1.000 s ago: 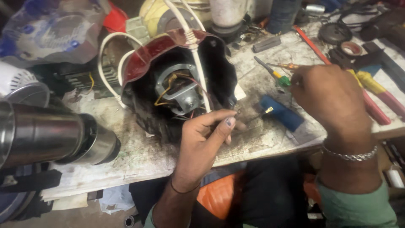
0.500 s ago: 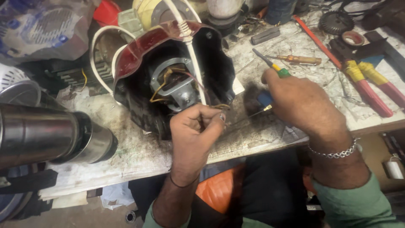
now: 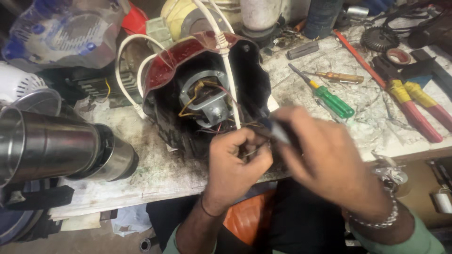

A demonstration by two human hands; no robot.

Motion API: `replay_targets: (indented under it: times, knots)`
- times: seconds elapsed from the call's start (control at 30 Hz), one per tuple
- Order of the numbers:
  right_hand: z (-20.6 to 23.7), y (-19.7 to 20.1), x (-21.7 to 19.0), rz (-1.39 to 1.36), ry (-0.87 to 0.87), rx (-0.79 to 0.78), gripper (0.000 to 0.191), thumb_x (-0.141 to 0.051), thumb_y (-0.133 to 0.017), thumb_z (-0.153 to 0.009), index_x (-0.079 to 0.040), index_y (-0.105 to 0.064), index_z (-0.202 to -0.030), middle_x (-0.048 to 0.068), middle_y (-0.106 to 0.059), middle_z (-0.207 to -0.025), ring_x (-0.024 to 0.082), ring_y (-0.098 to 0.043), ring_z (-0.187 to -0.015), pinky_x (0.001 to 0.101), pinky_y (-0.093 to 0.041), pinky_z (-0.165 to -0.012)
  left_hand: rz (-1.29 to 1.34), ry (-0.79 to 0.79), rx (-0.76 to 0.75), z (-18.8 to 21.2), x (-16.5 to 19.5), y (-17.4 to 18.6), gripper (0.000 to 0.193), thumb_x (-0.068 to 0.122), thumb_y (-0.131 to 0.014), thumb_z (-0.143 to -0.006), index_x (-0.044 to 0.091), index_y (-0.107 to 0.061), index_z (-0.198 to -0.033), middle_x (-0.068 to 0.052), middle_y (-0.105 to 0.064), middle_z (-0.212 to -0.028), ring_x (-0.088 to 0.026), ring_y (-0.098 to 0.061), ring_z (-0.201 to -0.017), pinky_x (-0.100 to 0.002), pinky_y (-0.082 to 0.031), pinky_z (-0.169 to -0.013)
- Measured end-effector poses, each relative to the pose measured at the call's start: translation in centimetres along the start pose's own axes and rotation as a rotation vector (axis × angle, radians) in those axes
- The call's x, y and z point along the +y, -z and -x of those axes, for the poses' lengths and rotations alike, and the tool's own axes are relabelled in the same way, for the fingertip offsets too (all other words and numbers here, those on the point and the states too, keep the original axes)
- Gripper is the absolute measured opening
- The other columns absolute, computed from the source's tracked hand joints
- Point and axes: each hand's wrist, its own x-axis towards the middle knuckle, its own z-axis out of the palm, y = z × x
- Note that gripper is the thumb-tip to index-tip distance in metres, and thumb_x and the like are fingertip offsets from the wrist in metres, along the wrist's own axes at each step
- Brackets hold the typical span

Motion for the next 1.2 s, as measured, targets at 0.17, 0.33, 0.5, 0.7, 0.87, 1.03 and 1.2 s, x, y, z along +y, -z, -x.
replay_targets:
  times: [0.17,0.33,0.5,0.7,0.87,1.03,1.2]
  knots:
    - [0.7,-0.4,-0.1,0.015,-0.023,0.12,0.043,-0.002,-0.072,-0.081,0.0,-0.057,-0.121,0.019,-0.071,-0.093,0.032,-0.073,-0.074,0.0381,-0.055,-0.062,0.033,0.034,0.035,-0.2,-0.1,0.3,0.006,-0.006,-0.071,-0.086,-0.002,-0.068,-0.087,0.006,-0.062,-0.073,0.002,-0.051,-0.065,-0.018,-0.039,-0.056]
    - [1.0,-1.2,0.2,0.019,0.036,0.089,0.043,-0.002,-0.075,-0.08,0.0,-0.059,-0.121,0.016,-0.071,-0.088,0.032,-0.073,-0.073,0.039,-0.055,-0.062,0.094,0.088,0.03,0.0,-0.4,0.3,0.007,-0.007,-0.07,-0.085,-0.003,-0.07,-0.091,0.004,-0.066,-0.078,0.0,-0.054,-0.071,-0.017,-0.043,-0.061]
    - [1.1,-2.3,0.5,0.034,0.067,0.103,0.046,-0.002,-0.075,-0.078,0.001,-0.059,-0.121,0.016,-0.071,-0.085,0.032,-0.072,-0.071,0.04,-0.055,-0.061,0.253,0.125,0.033,0.1,-0.8,0.4,0.007,-0.01,-0.068,-0.088,-0.005,-0.069,-0.094,0.002,-0.069,-0.091,-0.003,-0.062,-0.085,-0.019,-0.052,-0.076]
    - [1.2,-2.8,0.7,0.023,0.059,0.115,0.047,-0.002,-0.074,-0.077,0.001,-0.059,-0.121,0.015,-0.07,-0.081,0.032,-0.072,-0.07,0.0405,-0.056,-0.06,0.499,0.151,0.061,-0.3,-2.2,0.7,0.012,-0.014,-0.065,-0.092,-0.007,-0.069,-0.101,-0.004,-0.07,-0.091,-0.009,-0.064,-0.082,-0.023,-0.052,-0.075]
    - [1.0,-3.1,0.6,0.014,0.018,0.087,0.049,-0.003,-0.074,-0.076,0.0,-0.058,-0.122,0.015,-0.071,-0.082,0.033,-0.071,-0.068,0.0415,-0.055,-0.058,0.622,0.171,0.081,-0.1,-3.5,0.9,0.016,-0.016,-0.061,-0.089,-0.007,-0.066,-0.101,-0.005,-0.07,-0.094,-0.01,-0.065,-0.084,-0.024,-0.051,-0.076]
    - [0.7,-3.3,0.6,-0.025,0.124,0.165,0.053,-0.001,-0.071,-0.079,0.001,-0.056,-0.131,0.017,-0.072,-0.095,0.033,-0.073,-0.074,0.0398,-0.057,-0.063,0.651,0.207,0.059,0.0,-4.1,1.3,0.011,-0.01,-0.062,-0.092,-0.006,-0.067,-0.101,-0.007,-0.07,-0.091,-0.01,-0.06,-0.075,-0.023,-0.046,-0.067]
    - [0.6,-3.7,0.8,-0.03,0.118,0.157,0.055,0.0,-0.07,-0.08,0.001,-0.056,-0.132,0.017,-0.072,-0.097,0.031,-0.074,-0.074,0.0378,-0.059,-0.062,0.651,0.155,0.024,0.1,-4.2,1.4,0.002,-0.004,-0.066,-0.102,-0.005,-0.065,-0.103,-0.006,-0.068,-0.091,-0.009,-0.058,-0.078,-0.023,-0.045,-0.071]
